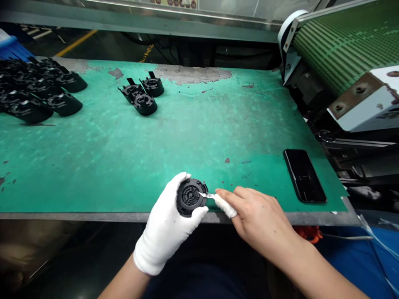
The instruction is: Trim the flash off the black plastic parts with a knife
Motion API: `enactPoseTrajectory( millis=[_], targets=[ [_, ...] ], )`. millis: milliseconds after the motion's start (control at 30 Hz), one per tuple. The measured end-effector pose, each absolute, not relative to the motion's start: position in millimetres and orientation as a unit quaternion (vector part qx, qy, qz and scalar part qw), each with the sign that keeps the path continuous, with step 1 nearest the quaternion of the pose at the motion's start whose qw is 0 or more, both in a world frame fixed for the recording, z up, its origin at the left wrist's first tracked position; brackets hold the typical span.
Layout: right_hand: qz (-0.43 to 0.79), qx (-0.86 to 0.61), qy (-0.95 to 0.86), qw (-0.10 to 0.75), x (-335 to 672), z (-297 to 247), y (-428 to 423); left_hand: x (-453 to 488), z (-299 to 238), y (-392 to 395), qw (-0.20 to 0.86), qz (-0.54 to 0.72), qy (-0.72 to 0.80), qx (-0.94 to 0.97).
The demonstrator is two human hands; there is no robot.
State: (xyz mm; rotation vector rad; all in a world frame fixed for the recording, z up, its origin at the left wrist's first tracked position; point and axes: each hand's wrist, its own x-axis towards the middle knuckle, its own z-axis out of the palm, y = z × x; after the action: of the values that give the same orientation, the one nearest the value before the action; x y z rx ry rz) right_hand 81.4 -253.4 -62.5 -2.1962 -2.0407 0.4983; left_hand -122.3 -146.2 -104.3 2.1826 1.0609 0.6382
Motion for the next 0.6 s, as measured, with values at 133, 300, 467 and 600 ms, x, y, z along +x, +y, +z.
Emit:
enactPoseTrajectory(
  millis=[133, 300, 467, 600],
  targets=[
    [0.122, -0.749, -0.650, 0.045, 74.0, -66.6, -252.9, -117.9, -109.9, -151.1, 0.279, 0.274, 0.409, 0.825],
    [0.097, -0.776, -0.622, 0.038, 64.1, -67.5, -253.1, -112.8, -116.6, -155.2, 0.246, 0.321, 0.410, 0.818],
    [0.122, -0.774, -0.615, 0.085, 58.2, -67.0, -257.4, -113.8, -115.9, -155.3, 0.257, 0.334, 0.395, 0.816],
    [0.110, -0.778, -0.615, 0.068, 53.0, -69.6, -255.8, -114.6, -115.3, -155.1, 0.261, 0.332, 0.405, 0.811]
  ],
)
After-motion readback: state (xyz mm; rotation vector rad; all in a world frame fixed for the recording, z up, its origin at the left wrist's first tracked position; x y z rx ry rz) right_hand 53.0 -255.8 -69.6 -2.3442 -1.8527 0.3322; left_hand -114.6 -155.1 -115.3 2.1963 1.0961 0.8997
